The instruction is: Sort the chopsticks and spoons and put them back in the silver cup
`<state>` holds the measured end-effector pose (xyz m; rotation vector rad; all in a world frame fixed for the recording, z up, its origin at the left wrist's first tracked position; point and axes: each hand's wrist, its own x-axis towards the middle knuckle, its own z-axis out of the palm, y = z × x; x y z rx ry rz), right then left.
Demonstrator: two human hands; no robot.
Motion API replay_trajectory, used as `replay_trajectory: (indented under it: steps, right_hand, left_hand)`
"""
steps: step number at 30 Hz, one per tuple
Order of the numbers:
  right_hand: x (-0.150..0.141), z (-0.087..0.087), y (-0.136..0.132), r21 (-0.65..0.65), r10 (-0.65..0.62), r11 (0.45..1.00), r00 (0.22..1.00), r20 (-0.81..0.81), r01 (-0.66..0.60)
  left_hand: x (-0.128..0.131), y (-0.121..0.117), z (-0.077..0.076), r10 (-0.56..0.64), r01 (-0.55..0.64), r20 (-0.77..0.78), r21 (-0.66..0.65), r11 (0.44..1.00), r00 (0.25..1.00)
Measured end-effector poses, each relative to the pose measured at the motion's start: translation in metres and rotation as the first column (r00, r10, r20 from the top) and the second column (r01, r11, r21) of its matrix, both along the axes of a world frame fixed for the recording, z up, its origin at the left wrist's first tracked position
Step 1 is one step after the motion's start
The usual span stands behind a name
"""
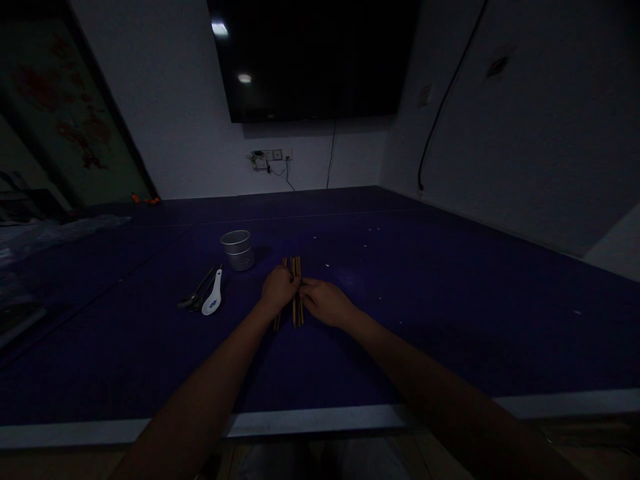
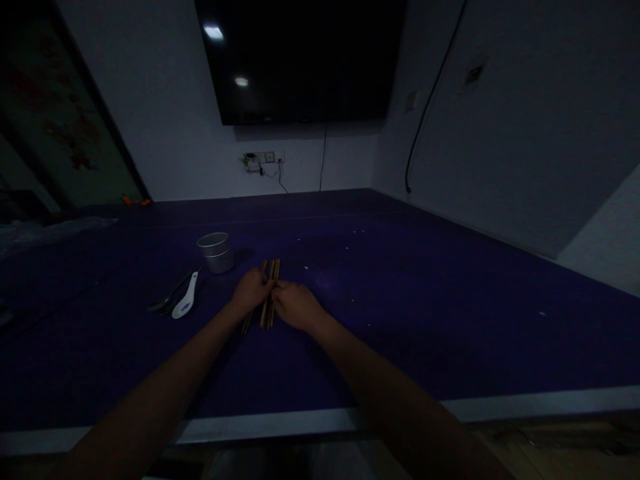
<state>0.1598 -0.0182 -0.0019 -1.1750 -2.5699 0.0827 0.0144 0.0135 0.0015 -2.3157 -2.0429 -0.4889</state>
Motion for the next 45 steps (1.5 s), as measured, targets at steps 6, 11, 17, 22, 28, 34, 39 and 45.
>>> replay_trajectory:
  steps: [6,11,17,22,28,34,39,45]
  right_hand:
    - [0.000,0.002,-0.001,0.005,-0.001,1.000,1.000,0.012,0.000]
    - [-0.001,0.003,-0.004,0.003,-0.021,1.000,1.000,0.014,0.021]
    - [-0.001,0.003,-0.004,-0.005,-0.052,0.999,0.999,0.010,0.052]
    - [-0.002,0.003,-0.004,-0.011,-0.079,0.997,0.997,0.002,0.079]
    - [-0.001,0.002,-0.003,-0.014,-0.078,0.997,0.997,-0.022,0.078]
    - [0.001,-0.001,-0.002,-0.009,-0.044,0.999,0.997,-0.058,0.043]
    - [0.001,-0.010,0.004,0.008,-0.014,1.000,0.999,-0.045,0.015]
    - [0.002,-0.017,0.009,0.017,0.001,1.000,0.999,-0.052,0.000]
  left_hand:
    - [-0.001,-0.001,0.002,0.026,-0.027,-0.012,-0.050,0.998,1.000]
    - [0.000,0.000,0.002,0.026,-0.027,-0.037,-0.035,0.999,0.999]
    - [0.001,0.002,0.001,0.024,-0.026,-0.026,-0.055,0.998,0.999]
    - [0.003,0.000,0.002,0.044,-0.046,-0.032,-0.077,0.996,0.999]
    - [0.001,-0.003,0.003,0.037,-0.040,-0.037,-0.071,0.997,0.999]
    - [-0.004,-0.008,0.005,0.088,-0.088,-0.006,-0.032,0.996,0.996]
    - [-0.008,-0.013,0.008,0.247,-0.249,-0.034,-0.042,0.968,0.968]
    - [-0.008,-0.011,0.008,0.164,-0.166,-0.024,-0.125,0.978,0.986]
